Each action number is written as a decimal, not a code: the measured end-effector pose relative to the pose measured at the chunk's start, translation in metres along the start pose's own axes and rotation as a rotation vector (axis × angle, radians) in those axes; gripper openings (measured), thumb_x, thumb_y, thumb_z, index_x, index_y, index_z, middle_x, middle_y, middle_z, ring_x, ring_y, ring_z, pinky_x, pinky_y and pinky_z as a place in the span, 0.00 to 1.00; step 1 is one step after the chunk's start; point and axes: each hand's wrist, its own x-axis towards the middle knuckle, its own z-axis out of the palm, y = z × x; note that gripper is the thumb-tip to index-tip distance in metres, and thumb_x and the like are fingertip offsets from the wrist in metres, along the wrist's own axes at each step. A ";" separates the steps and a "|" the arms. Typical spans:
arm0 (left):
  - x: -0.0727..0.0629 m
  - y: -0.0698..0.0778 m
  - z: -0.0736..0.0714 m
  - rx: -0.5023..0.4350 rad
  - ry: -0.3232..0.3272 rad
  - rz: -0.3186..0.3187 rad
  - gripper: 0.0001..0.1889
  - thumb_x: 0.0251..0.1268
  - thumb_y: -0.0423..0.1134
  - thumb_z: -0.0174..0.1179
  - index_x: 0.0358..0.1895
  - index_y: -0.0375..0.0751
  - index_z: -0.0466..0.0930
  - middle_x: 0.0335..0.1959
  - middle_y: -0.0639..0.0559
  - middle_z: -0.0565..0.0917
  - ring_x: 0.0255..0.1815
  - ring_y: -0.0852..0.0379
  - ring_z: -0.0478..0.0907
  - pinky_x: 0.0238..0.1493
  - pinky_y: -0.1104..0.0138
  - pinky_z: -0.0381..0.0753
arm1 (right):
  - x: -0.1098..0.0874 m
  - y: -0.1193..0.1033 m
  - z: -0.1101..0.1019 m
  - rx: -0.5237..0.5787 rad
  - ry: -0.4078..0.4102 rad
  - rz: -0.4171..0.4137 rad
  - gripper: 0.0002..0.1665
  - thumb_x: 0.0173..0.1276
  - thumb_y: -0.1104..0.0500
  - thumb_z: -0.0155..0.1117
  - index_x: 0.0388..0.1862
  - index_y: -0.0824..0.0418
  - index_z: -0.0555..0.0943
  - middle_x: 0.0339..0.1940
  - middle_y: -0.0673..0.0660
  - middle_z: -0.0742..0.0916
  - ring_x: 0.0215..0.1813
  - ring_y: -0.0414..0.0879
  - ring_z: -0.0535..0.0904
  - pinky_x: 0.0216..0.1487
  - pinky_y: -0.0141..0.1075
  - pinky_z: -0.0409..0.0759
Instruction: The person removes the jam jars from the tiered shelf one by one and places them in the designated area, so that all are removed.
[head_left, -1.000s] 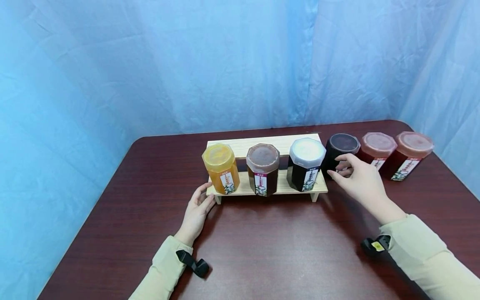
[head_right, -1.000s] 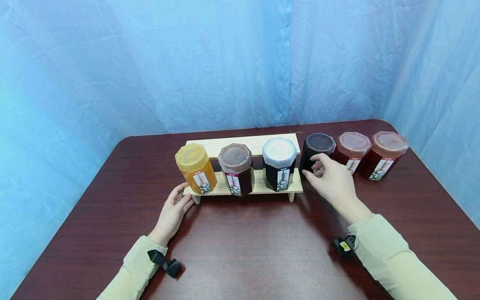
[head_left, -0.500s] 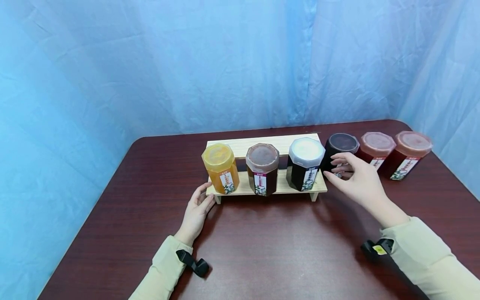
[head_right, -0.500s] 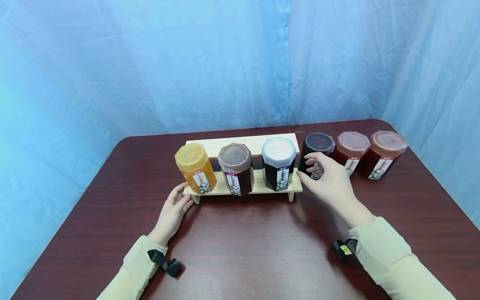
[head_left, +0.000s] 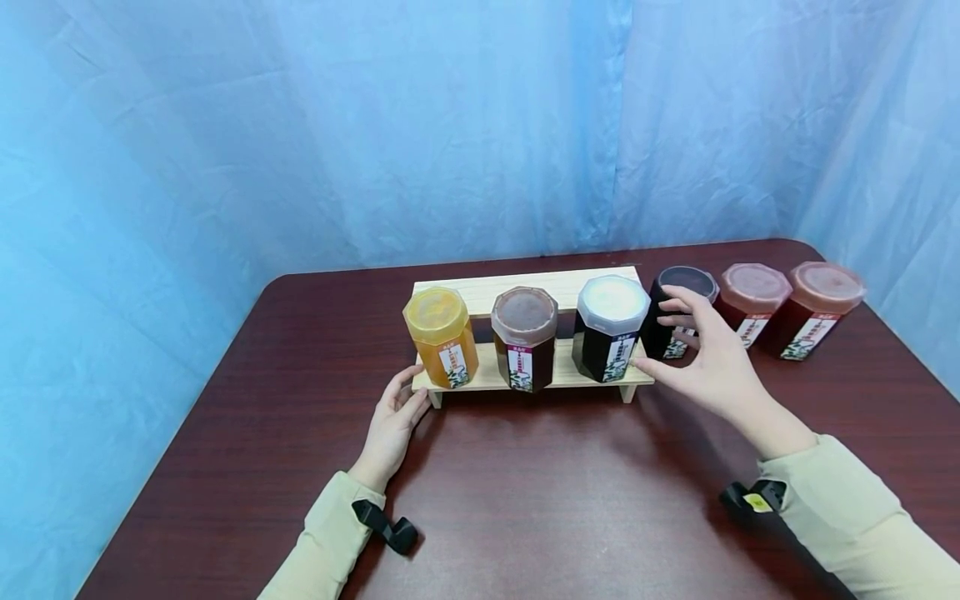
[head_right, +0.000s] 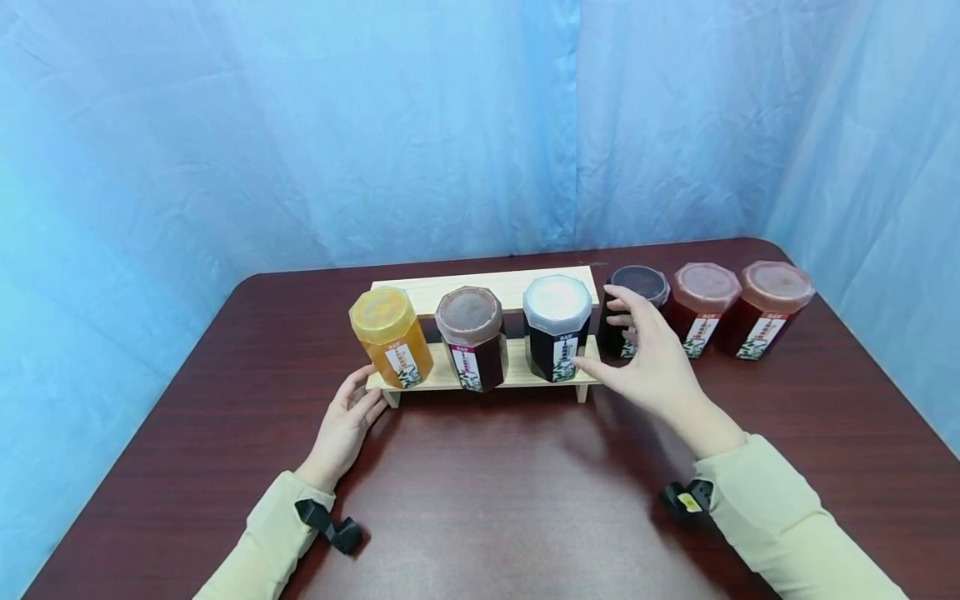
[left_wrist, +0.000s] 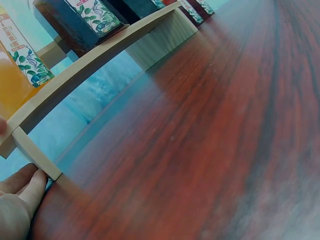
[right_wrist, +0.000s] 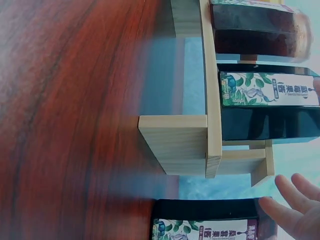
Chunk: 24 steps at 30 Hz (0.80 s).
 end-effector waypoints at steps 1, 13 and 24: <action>0.000 0.000 0.000 -0.002 0.001 -0.001 0.20 0.72 0.30 0.46 0.66 0.38 0.61 0.64 0.46 0.64 0.51 0.63 0.71 0.56 0.68 0.71 | 0.001 0.000 0.001 0.002 0.006 -0.009 0.55 0.42 0.66 0.80 0.69 0.59 0.62 0.53 0.65 0.77 0.50 0.22 0.69 0.50 0.12 0.66; -0.001 0.002 0.000 -0.010 -0.003 -0.011 0.21 0.72 0.30 0.46 0.66 0.38 0.60 0.64 0.46 0.64 0.50 0.64 0.70 0.58 0.66 0.70 | 0.006 -0.010 0.012 0.014 -0.011 -0.061 0.63 0.35 0.68 0.82 0.71 0.58 0.58 0.60 0.65 0.72 0.58 0.59 0.72 0.57 0.51 0.73; -0.001 0.003 0.001 -0.021 0.001 -0.010 0.21 0.72 0.29 0.46 0.66 0.39 0.61 0.61 0.47 0.66 0.49 0.63 0.71 0.56 0.68 0.71 | 0.010 -0.012 0.020 -0.011 -0.057 -0.057 0.56 0.38 0.65 0.82 0.68 0.61 0.63 0.57 0.65 0.72 0.60 0.60 0.71 0.56 0.59 0.71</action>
